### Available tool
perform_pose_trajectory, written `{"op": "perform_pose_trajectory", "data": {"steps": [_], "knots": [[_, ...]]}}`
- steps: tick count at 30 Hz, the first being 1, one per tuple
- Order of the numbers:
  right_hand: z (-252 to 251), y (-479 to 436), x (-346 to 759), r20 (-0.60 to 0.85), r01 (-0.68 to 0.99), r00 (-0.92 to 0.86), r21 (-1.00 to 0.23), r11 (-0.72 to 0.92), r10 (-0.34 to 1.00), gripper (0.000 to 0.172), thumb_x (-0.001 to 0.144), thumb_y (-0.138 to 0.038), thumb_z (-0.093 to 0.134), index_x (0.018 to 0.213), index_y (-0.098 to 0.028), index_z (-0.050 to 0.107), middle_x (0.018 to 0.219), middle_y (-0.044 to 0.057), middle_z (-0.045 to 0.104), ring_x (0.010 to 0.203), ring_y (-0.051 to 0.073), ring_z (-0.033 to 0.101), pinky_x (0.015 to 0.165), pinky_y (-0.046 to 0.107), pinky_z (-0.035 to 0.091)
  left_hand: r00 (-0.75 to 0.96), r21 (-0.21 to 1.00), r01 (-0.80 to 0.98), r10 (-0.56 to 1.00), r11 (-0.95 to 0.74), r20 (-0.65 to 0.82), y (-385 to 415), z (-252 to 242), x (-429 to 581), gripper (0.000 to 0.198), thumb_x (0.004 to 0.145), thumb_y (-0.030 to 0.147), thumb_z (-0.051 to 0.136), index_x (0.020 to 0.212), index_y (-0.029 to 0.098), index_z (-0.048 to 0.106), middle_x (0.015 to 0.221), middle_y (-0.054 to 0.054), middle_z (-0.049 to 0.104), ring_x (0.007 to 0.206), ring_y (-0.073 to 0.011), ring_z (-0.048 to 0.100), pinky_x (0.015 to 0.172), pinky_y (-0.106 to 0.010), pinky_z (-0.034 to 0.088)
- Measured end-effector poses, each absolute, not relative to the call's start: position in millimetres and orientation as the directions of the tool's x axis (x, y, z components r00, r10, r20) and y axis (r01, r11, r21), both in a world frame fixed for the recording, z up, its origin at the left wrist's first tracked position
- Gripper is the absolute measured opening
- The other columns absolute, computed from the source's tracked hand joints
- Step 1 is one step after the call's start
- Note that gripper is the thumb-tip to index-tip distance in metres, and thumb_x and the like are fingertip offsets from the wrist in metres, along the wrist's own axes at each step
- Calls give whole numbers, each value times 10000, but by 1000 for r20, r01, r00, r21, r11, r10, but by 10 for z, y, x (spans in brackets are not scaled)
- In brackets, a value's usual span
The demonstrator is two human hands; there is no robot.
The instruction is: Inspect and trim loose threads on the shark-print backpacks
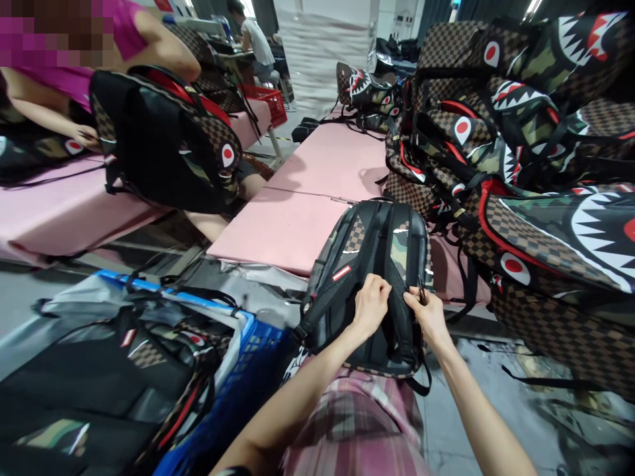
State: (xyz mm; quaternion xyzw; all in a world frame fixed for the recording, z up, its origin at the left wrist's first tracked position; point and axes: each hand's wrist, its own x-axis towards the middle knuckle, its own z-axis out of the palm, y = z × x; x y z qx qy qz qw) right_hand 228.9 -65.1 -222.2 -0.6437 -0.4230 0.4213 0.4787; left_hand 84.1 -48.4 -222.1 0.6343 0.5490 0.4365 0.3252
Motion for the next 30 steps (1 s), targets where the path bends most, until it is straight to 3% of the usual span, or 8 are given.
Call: {"op": "perform_pose_trajectory", "data": {"steps": [3,5,7,10,12,16,19,30], "knots": [[-2246,-647,2304,-134,168,268,-969,-183,954,446,606,-474,689,869,-117,645,808,68,670,731,191,594,703,323,450,30,990,136,999,22,-26,-454,-2282,861,172,809,246,484,662,163,516,700,7,502,592,-87,491,563,-203,400],[-2230,-664,2321,-108,232,239,-959,-165,965,439,655,-489,650,890,-119,641,815,74,674,725,193,600,693,320,454,65,992,56,992,109,-112,-442,-2323,878,200,809,302,466,673,159,500,615,25,485,462,-64,428,447,-184,342],[-2176,-700,2351,-27,400,209,-910,-111,978,448,704,-496,613,976,-140,625,865,77,679,755,204,611,689,320,453,84,989,20,985,149,-150,-440,-2349,891,217,802,340,454,696,155,496,574,37,474,397,-50,382,391,-174,293],[-2037,-766,2411,206,758,140,-652,29,968,422,780,-455,568,1102,-183,573,961,80,667,840,223,612,701,317,430,94,983,-28,980,179,-176,-448,-2357,903,237,781,371,467,700,151,497,572,39,473,385,-41,381,379,-167,286],[-1938,-792,2442,338,890,-7,-427,160,941,311,844,-386,515,1067,-181,587,957,81,662,857,214,603,710,303,402,91,982,-44,979,185,-180,-455,-2357,906,242,773,378,476,693,150,498,573,38,473,386,-40,383,378,-166,288],[-1813,-765,2448,408,915,-309,-120,386,859,213,890,-303,473,973,-181,627,891,66,663,799,179,573,687,291,344,79,983,-60,982,175,-170,-464,-2369,912,240,773,377,481,694,151,498,585,39,469,399,-40,390,380,-163,298],[-1778,-716,2428,403,902,-395,1,431,826,202,895,-280,473,944,-180,641,854,53,662,746,174,543,651,305,309,75,986,-57,985,160,-155,-464,-2382,920,243,781,382,480,705,152,503,603,41,468,398,-39,394,376,-166,306],[-1755,-697,2396,336,895,-436,65,441,835,202,903,-265,460,930,-185,644,815,52,648,737,167,525,628,311,287,50,994,28,993,110,-111,-495,-2419,912,234,816,349,484,685,158,519,655,24,490,456,-55,431,442,-180,351]]}}
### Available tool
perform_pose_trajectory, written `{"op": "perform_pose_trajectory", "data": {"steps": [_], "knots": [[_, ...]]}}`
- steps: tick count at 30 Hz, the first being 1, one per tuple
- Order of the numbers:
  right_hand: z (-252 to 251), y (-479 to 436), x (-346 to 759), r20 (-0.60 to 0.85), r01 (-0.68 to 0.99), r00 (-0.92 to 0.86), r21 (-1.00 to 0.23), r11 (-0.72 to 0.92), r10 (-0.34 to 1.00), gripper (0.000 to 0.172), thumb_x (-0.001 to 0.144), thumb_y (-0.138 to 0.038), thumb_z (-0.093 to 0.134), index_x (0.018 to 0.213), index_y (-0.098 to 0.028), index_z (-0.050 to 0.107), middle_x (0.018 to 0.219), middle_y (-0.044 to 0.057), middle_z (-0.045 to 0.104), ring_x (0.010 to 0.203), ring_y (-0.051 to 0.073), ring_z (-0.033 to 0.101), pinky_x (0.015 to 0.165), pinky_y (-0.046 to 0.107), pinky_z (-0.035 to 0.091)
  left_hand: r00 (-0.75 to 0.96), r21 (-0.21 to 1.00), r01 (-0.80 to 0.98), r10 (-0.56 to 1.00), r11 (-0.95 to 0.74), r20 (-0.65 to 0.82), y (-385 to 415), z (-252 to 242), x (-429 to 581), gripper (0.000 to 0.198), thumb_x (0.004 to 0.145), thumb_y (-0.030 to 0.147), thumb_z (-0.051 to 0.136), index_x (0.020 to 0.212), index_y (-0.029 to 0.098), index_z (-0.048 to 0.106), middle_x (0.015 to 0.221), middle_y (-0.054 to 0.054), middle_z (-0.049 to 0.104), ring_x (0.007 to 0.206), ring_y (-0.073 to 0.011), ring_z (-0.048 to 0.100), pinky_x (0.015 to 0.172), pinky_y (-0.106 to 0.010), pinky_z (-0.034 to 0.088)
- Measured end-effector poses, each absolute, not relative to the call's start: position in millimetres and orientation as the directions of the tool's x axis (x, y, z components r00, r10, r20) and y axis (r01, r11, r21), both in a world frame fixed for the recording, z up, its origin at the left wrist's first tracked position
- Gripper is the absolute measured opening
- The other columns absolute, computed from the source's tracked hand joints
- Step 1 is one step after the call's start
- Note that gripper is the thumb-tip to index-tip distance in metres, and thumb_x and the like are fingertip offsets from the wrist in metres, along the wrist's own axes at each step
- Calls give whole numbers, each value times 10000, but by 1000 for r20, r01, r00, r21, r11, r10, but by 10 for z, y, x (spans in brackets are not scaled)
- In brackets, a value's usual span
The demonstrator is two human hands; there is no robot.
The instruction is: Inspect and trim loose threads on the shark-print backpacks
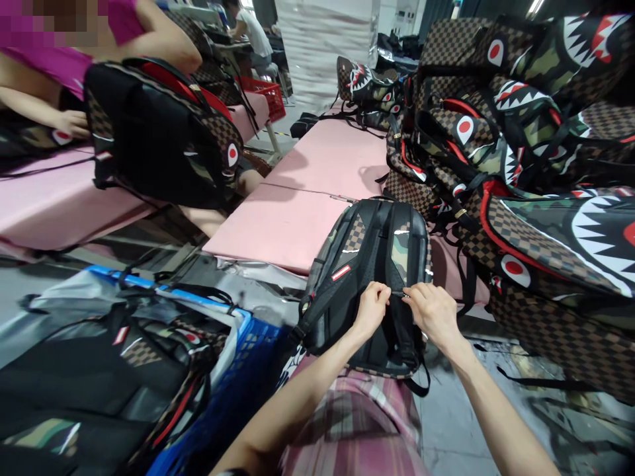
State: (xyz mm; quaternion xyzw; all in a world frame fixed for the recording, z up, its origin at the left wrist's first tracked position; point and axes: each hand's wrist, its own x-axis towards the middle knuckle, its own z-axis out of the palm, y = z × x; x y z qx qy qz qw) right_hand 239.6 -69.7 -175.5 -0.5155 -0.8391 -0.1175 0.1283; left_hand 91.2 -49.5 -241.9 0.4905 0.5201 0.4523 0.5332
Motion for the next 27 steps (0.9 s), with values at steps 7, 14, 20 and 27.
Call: {"op": "perform_pose_trajectory", "data": {"steps": [7,14,20,27], "knots": [[-1803,-700,2363,333,913,-389,19,407,859,194,890,-254,471,879,-187,652,763,56,649,700,169,545,633,297,313,12,993,105,998,58,-60,-505,-2324,970,218,806,288,495,628,165,526,672,6,502,601,-107,501,601,-227,420],[-2061,-702,2779,156,651,97,-757,56,983,361,798,-429,553,1052,-176,596,954,61,659,819,184,596,710,290,430,367,983,176,924,47,-110,-692,-2229,546,359,829,369,457,563,172,596,645,-27,593,660,-137,561,659,-235,444],[-2272,-600,2579,-69,383,273,-907,-174,960,503,675,-525,626,954,-107,649,716,44,636,663,177,557,635,292,432,187,945,59,926,323,-328,-465,-2312,906,313,805,420,497,730,143,621,657,-37,646,598,-128,603,534,-210,464],[-2448,-565,2412,-128,445,201,-871,-207,971,418,653,-547,622,708,-133,626,636,22,614,613,172,520,593,275,396,418,904,125,805,408,-421,-1133,-2404,637,109,627,203,640,548,129,627,486,-14,598,446,-123,547,426,-194,400]]}}
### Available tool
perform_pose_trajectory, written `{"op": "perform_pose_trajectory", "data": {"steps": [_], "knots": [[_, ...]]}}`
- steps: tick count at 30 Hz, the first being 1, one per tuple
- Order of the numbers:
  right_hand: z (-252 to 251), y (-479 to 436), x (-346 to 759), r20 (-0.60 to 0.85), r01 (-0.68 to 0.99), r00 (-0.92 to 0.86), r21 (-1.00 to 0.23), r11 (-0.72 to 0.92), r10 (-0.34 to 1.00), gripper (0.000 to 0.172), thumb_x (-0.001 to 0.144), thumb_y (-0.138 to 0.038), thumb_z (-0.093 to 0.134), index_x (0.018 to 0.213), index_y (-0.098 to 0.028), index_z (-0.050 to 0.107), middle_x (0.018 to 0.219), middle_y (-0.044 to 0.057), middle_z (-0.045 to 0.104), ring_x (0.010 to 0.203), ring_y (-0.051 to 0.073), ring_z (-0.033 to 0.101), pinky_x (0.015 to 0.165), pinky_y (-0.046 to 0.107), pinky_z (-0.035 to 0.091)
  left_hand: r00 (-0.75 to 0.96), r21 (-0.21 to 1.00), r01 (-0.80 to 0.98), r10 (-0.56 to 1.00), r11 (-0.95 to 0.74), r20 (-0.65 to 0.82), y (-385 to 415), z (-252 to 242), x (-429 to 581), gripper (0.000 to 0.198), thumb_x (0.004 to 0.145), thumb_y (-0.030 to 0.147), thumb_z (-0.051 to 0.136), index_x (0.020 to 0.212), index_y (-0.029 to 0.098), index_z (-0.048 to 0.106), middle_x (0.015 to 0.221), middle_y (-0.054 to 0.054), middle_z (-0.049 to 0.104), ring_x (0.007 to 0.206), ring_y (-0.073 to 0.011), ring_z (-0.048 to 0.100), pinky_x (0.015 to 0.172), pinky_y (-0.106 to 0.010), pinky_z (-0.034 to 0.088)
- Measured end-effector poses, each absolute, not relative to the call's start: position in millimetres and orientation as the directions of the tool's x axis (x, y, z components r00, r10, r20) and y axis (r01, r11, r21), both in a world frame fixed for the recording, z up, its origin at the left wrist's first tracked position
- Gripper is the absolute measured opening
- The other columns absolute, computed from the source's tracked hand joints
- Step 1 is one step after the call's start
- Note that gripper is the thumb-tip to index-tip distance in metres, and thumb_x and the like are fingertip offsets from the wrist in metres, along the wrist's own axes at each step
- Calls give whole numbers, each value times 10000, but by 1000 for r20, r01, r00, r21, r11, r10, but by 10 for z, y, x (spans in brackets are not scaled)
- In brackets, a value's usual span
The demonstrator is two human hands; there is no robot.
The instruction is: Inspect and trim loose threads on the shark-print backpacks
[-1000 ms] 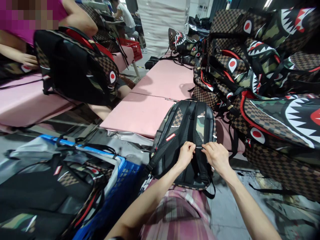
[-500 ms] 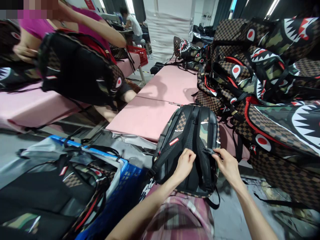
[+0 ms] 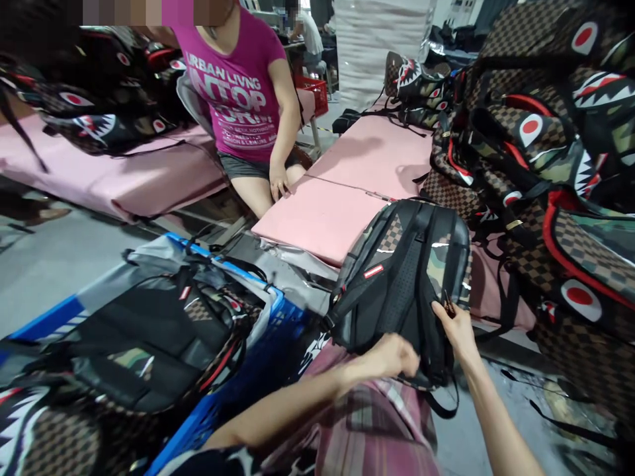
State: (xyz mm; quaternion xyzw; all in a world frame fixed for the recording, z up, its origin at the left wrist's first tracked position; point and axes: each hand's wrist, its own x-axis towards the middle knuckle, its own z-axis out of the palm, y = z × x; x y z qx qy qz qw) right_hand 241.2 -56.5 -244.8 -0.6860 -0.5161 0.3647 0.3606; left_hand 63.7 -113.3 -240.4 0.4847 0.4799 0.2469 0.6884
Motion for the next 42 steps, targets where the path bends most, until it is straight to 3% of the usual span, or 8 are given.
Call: {"op": "perform_pose_trajectory", "data": {"steps": [2,9,17,23,29,35,40,42], "knots": [[-2538,-567,2462,-136,403,245,-886,-229,960,414,645,-533,634,740,-131,630,683,35,626,654,182,534,634,285,409,526,906,159,743,392,-413,-1295,-2346,219,112,661,228,608,630,143,675,533,-16,628,483,-132,572,438,-193,405],[-2681,-552,2544,-152,454,258,-853,-258,954,432,663,-535,620,756,-115,656,713,74,647,682,208,566,636,298,431,-280,907,404,960,115,3,-625,-2272,-725,207,712,245,586,895,182,662,859,-45,670,707,-146,604,663,-238,468],[-2224,-564,2064,414,724,184,-671,162,892,292,823,-357,519,1002,-176,661,992,110,645,905,215,592,797,325,434,15,907,351,967,231,-253,-394,-2433,-542,332,624,226,668,950,166,665,753,-24,674,719,-183,601,696,-280,452],[-2337,-181,1322,70,343,60,-938,45,996,200,764,-346,587,836,-170,648,829,43,653,773,172,603,728,286,455,144,917,-118,920,381,-364,-458,-2244,-475,278,622,187,657,893,129,681,757,-28,673,680,-150,598,647,-240,439],[-2300,-207,1264,99,484,-12,-870,93,995,190,799,-304,511,674,-176,574,665,-6,546,630,130,495,609,247,368,118,880,-212,905,424,-408,-492,-2210,-472,283,595,180,687,874,137,700,732,-22,663,654,-133,579,642,-240,432],[-2003,-497,1489,-209,276,-641,-961,-31,739,208,813,-278,497,673,-165,602,664,-4,608,633,120,536,630,229,395,59,911,-128,920,391,-387,-479,-2185,-470,232,575,177,686,804,137,700,723,-22,663,668,-140,569,672,-250,420],[-2046,-325,1417,29,417,-41,-908,44,999,188,800,-317,544,867,-182,658,806,33,651,707,151,578,650,243,419,-13,943,67,945,326,-326,-494,-2147,-363,198,615,180,635,804,164,691,773,-23,669,736,-172,578,747,-293,429],[-2036,-255,1257,158,515,-91,-838,182,983,172,812,-270,533,902,-195,659,817,39,642,706,146,578,630,234,411,-51,936,211,959,283,-278,-499,-2130,-316,164,619,178,629,773,183,685,771,-11,666,763,-182,577,817,-328,420]]}}
